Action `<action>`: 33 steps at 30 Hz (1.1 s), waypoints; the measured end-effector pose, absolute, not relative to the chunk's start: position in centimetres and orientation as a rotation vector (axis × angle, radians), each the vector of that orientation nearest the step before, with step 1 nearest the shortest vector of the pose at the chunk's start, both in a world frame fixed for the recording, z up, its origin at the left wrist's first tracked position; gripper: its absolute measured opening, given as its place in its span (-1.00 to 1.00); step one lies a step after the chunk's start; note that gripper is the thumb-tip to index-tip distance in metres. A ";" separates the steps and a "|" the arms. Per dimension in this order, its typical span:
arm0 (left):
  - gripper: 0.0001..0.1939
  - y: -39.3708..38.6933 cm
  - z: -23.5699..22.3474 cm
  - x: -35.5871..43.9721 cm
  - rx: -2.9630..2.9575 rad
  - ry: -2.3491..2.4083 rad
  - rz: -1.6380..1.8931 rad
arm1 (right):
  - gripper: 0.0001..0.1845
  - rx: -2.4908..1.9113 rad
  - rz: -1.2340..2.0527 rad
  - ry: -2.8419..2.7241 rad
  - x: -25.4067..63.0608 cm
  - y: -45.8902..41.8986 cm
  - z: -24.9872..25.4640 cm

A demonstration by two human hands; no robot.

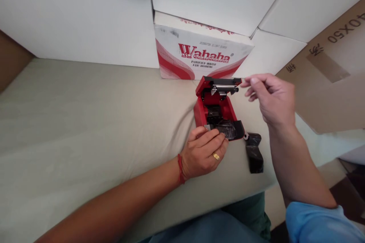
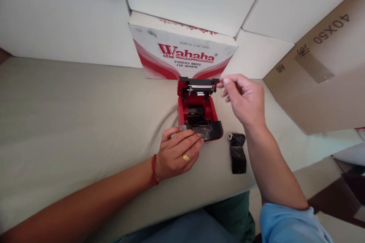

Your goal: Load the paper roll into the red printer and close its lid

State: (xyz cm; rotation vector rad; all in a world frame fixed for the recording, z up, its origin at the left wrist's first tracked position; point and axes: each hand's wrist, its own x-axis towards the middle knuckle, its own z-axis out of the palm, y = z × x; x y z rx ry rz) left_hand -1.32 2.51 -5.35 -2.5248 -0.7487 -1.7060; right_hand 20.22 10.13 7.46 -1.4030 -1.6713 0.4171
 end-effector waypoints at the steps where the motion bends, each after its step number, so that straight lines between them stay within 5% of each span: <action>1: -0.67 2.5 -5.3 -1.3 -2.509 -0.742 -1.696 | -0.61 -1.385 0.368 -1.641 20.4 10.9 7.0; 11: -0.79 2.8 -4.5 -1.9 -2.446 -0.644 -1.601 | -0.29 -1.391 0.492 -1.754 19.9 11.3 4.8; 25: -0.86 2.6 -4.3 -1.7 -2.441 -0.627 -1.575 | -0.57 -1.234 0.239 -2.119 22.6 4.6 0.7; 33: -0.85 2.9 -3.7 -1.7 -2.511 -0.654 -1.621 | -0.56 -1.126 0.214 -1.964 21.8 4.4 -0.9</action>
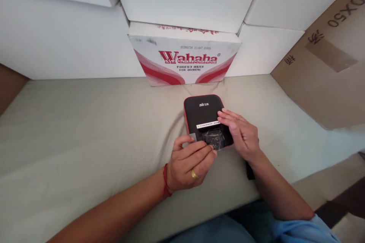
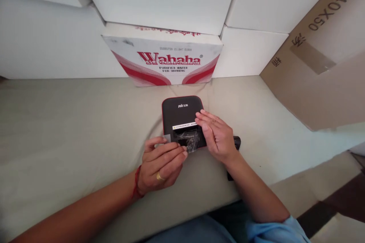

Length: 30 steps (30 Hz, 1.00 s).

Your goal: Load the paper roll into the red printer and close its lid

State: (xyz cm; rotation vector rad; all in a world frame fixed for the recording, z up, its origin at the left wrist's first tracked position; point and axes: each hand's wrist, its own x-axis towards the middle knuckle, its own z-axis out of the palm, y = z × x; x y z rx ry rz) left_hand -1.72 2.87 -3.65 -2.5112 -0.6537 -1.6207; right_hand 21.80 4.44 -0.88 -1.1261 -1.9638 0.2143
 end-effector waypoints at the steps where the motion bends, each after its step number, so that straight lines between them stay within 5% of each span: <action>1: -0.84 2.8 -3.6 -1.8 -2.531 -0.654 -1.630 | -0.57 -1.124 0.222 -1.953 21.9 4.3 -1.1; 7: -0.54 3.1 -4.2 -2.0 -2.642 -0.768 -1.944 | -0.50 -0.843 0.089 -2.106 21.6 2.2 -1.7; 18: -0.20 7.0 -6.7 -2.7 -2.367 -1.626 -3.377 | -0.55 -0.794 0.091 -2.045 21.0 1.5 -1.4; 22: -0.01 7.0 -6.6 -2.8 -2.557 -1.446 -3.436 | -0.56 -0.782 0.109 -2.053 21.0 1.2 -1.2; 30: 0.05 7.0 -7.0 -2.9 -2.704 -1.399 -3.360 | -0.53 -0.815 0.056 -2.110 21.1 0.5 -0.7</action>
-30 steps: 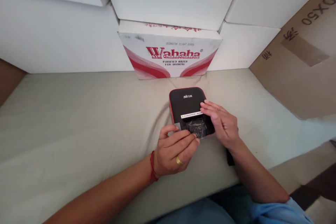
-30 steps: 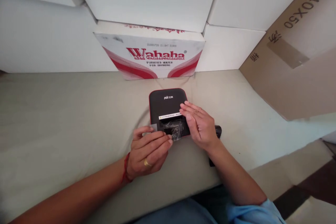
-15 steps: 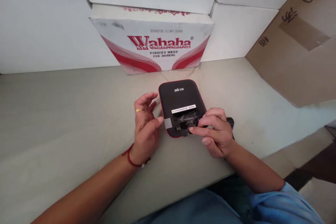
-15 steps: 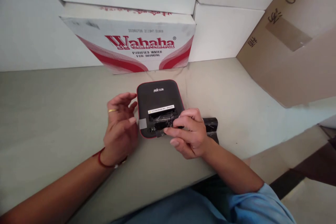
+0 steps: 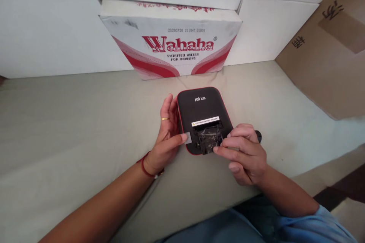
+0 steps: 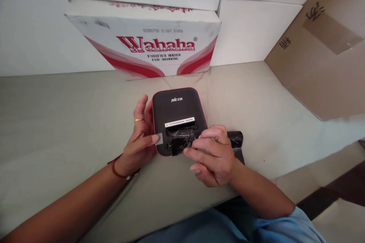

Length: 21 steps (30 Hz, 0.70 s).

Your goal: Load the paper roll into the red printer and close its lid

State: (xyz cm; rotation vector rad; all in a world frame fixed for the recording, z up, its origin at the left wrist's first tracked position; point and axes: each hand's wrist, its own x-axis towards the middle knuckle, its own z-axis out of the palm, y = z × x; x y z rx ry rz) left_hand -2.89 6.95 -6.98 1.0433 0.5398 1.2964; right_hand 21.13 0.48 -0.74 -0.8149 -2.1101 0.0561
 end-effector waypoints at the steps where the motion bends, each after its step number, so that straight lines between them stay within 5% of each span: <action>1: 0.05 7.0 -7.1 -3.0 1.059 0.547 1.291 | -0.55 -0.818 0.056 -2.108 21.2 0.5 -0.7; 14: 0.18 8.0 -9.5 -3.1 1.276 0.588 1.291 | -0.48 -0.792 0.126 -2.093 21.1 1.6 0.6; 21: 0.23 8.2 -10.0 -2.9 1.250 0.571 1.273 | -0.69 -1.394 0.495 -2.097 20.4 6.0 5.7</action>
